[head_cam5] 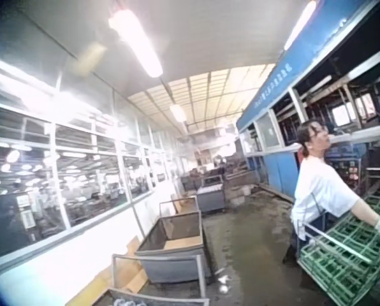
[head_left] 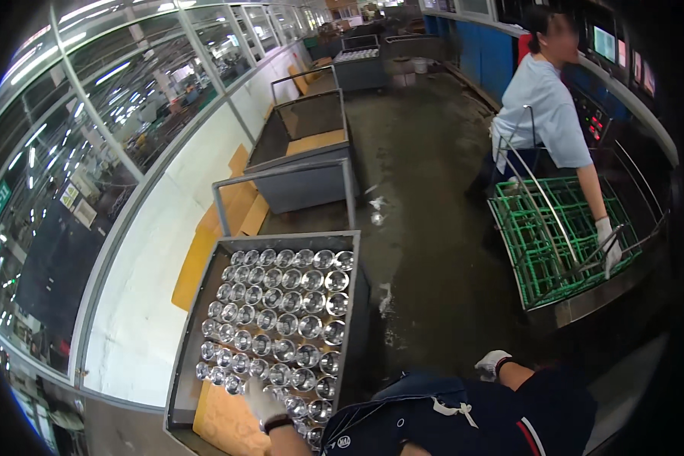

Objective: Inspecting metal pistons at a workstation and placing them into storage bins.

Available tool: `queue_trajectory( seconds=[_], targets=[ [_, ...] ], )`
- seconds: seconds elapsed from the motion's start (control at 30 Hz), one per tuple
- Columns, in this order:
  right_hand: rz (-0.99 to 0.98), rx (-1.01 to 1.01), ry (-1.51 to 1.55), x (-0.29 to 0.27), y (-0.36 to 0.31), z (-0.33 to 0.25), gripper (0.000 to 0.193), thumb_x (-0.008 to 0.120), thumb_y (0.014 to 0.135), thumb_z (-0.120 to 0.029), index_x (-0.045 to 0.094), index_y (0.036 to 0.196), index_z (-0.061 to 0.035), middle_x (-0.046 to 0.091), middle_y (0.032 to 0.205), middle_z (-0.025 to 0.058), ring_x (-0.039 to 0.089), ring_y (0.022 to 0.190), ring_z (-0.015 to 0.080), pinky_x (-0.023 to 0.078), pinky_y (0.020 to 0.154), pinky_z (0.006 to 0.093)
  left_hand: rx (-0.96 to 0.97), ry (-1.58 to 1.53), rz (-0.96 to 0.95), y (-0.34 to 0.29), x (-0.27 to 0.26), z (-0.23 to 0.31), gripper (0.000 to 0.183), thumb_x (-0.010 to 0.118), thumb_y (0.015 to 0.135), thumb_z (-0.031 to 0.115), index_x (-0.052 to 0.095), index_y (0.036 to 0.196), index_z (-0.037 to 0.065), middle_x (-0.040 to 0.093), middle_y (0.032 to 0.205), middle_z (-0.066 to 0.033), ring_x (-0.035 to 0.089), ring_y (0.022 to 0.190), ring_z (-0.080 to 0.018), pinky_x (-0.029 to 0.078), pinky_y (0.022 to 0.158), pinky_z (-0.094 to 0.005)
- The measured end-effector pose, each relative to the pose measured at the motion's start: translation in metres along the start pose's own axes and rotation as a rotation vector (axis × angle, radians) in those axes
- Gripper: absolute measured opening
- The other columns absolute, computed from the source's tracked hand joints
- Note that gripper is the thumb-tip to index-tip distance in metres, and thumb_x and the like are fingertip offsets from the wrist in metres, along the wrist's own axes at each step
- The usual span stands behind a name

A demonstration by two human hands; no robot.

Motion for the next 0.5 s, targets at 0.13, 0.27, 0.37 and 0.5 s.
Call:
queue_trajectory(
  seconds=[0.13,0.27,0.37,0.5],
  targets=[
    [0.039,-0.275,0.057,0.014,0.071,0.100,0.023,0.062,0.094,-0.020,0.065,0.090,0.0026,0.067,0.072,0.0186,0.068,0.060,0.0331,0.057,0.050,0.0463,-0.429,-1.442,-0.507,0.025,0.064,0.220,0.027,0.064,0.090,0.008,0.062,0.114,-0.006,0.066,0.107,-0.0103,0.063,0.098,-0.0171,0.049,0.090,-0.0266],
    [0.107,-0.304,0.149,0.012,0.051,0.139,0.029,0.061,0.094,-0.024,0.069,0.103,0.0024,0.069,0.080,0.0180,0.069,0.066,0.0287,0.058,0.055,0.0437,0.449,-1.325,-0.907,0.008,0.025,0.424,0.024,0.055,0.081,0.013,0.071,0.083,-0.005,0.069,0.098,-0.0166,0.058,0.112,-0.0299,0.036,0.108,-0.0410],
    [0.194,-0.054,-0.024,0.030,0.062,0.202,0.033,0.064,0.089,-0.036,0.074,0.100,-0.0065,0.073,0.103,0.0136,0.070,0.094,0.0261,0.053,0.083,0.0397,1.028,-1.257,-1.044,-0.035,-0.048,0.554,0.016,0.057,0.081,0.011,0.069,0.079,0.001,0.070,0.090,-0.0114,0.057,0.116,-0.0304,0.035,0.108,-0.0433],
    [0.079,0.016,-0.136,0.060,0.030,0.249,0.048,0.051,0.090,-0.053,0.069,0.119,-0.0195,0.065,0.124,0.0137,0.060,0.117,0.0341,0.046,0.098,0.0431,1.413,-1.430,-1.154,-0.076,-0.133,0.636,0.011,0.074,0.075,0.014,0.067,0.070,0.007,0.069,0.081,-0.0048,0.065,0.098,-0.0317,0.044,0.102,-0.0466]
  ],
)
Point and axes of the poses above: each hand's wrist, its own y-axis towards the middle knuckle, its own x-axis out of the palm, z = x × y, the point moved 10 cm from there along y, towards the middle knuckle
